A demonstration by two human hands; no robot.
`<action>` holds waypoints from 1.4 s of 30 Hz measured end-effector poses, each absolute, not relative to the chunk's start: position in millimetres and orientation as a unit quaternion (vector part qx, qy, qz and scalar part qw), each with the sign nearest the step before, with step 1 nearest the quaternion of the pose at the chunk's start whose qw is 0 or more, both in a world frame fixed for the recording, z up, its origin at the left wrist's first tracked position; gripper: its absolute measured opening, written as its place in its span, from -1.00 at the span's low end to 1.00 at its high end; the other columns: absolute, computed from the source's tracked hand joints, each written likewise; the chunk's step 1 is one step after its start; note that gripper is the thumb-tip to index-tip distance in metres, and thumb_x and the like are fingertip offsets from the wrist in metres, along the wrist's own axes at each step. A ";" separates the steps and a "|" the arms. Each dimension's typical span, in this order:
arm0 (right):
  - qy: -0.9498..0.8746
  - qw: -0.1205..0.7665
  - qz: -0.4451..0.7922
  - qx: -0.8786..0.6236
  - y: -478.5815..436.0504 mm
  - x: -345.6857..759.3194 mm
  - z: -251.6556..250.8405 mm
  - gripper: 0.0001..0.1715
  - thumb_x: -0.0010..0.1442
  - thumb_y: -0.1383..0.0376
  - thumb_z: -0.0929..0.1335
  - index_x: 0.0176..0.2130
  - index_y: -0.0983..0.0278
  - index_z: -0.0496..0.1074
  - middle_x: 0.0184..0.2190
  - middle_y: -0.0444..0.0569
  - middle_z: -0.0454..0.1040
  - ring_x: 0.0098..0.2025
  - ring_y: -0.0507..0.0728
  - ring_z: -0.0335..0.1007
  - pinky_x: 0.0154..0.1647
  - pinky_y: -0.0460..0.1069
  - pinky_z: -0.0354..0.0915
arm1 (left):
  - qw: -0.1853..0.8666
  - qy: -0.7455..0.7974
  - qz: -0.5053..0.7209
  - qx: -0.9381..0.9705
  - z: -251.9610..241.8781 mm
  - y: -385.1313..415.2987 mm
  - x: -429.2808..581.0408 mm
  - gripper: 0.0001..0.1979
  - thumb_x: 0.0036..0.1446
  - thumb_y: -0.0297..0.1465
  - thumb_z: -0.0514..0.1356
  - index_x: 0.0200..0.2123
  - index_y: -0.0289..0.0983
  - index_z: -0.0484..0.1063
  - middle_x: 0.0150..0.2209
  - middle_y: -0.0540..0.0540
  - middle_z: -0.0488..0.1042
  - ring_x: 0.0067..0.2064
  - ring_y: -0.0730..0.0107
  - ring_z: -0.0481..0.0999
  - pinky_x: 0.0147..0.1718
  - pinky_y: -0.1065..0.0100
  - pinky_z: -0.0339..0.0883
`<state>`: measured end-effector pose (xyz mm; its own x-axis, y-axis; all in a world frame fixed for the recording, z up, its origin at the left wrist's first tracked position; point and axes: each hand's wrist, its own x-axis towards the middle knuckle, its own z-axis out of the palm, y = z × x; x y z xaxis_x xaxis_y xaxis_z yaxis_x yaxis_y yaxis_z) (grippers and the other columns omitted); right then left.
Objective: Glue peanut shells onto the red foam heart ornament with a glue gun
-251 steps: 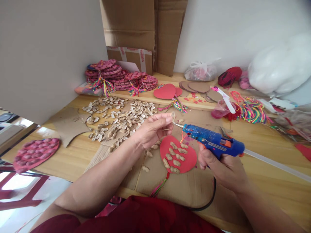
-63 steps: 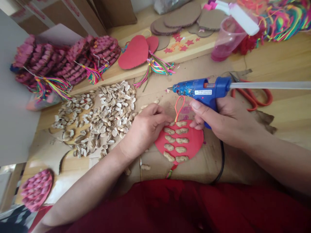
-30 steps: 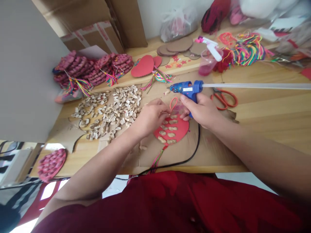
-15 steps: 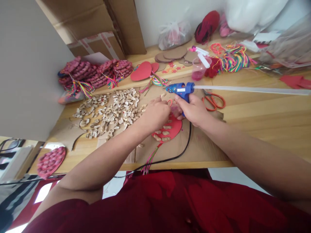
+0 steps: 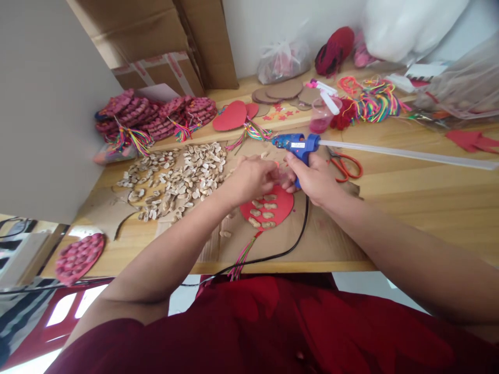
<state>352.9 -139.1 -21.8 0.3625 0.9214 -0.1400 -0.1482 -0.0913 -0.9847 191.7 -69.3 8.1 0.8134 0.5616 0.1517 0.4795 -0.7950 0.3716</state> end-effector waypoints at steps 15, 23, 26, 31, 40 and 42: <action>-0.354 0.638 0.504 -0.461 -142.9 354.4 -18.1 -0.50 0.12 -0.14 0.54 -0.21 0.12 0.41 -0.49 -0.11 0.56 -0.35 0.19 0.66 -0.47 0.01 0.55 | 0.340 0.279 0.373 0.817 -8.6 -79.3 184.0 -0.87 0.21 -0.46 0.30 -0.20 -0.29 0.66 -0.24 -0.09 0.69 -0.27 0.44 0.61 -0.25 0.42 0.44; -0.362 0.638 0.540 -0.412 -149.4 353.4 -11.5 -0.48 0.09 -0.18 0.55 -0.17 0.09 0.47 -0.41 -0.12 0.61 -0.19 0.22 0.68 -0.23 0.11 0.63 | 0.256 0.236 0.427 0.834 -6.5 -82.8 174.5 -0.84 0.26 -0.49 0.32 -0.12 -0.24 0.68 -0.12 -0.13 0.71 -0.09 0.34 0.68 -0.04 0.31 0.53; -0.387 0.631 0.548 -0.389 -151.8 353.5 -11.5 -0.51 0.14 -0.15 0.53 -0.12 0.08 0.49 -0.28 -0.09 0.64 -0.14 0.21 0.67 -0.21 0.10 0.63 | 0.267 0.215 0.442 0.829 -7.2 -81.8 170.5 -0.84 0.26 -0.48 0.33 -0.11 -0.23 0.68 -0.09 -0.15 0.70 -0.04 0.32 0.68 0.03 0.28 0.53; -0.420 0.625 0.526 -0.395 -160.7 354.3 -6.6 -0.59 0.29 -0.08 0.46 -0.05 0.12 0.47 -0.26 -0.08 0.63 -0.21 0.16 0.65 -0.26 0.05 0.60 | 0.506 0.252 0.455 0.688 -8.2 -76.1 165.6 -0.81 0.12 -0.36 0.46 -0.17 -0.22 0.69 -0.11 -0.13 0.70 -0.08 0.34 0.66 -0.12 0.35 0.54; -0.521 0.570 0.423 -0.475 -184.4 360.6 -5.2 -0.70 0.41 0.00 0.36 -0.18 0.15 0.51 -0.40 -0.08 0.52 -0.49 0.08 0.40 -0.46 0.02 0.41 | 0.785 0.273 0.401 0.385 9.4 -73.5 151.5 -0.57 -0.18 -0.29 0.62 -0.23 -0.28 0.63 -0.31 -0.01 0.63 -0.37 0.58 0.57 -0.33 0.53 0.49; -0.530 0.557 0.390 -0.506 -187.9 360.7 -6.5 -0.67 0.38 -0.02 0.38 -0.26 0.14 0.53 -0.45 -0.07 0.49 -0.51 0.12 0.37 -0.47 0.05 0.41 | 0.793 0.268 0.393 0.380 8.9 -74.2 148.6 -0.57 -0.18 -0.28 0.62 -0.24 -0.28 0.62 -0.31 -0.01 0.62 -0.36 0.56 0.58 -0.36 0.55 0.49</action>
<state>360.7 -187.9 -6.5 0.1335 0.9712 0.1971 0.1022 0.1843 -0.9775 148.6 -74.2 8.9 0.5465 0.8279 -0.1262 -0.4199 0.4013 0.8140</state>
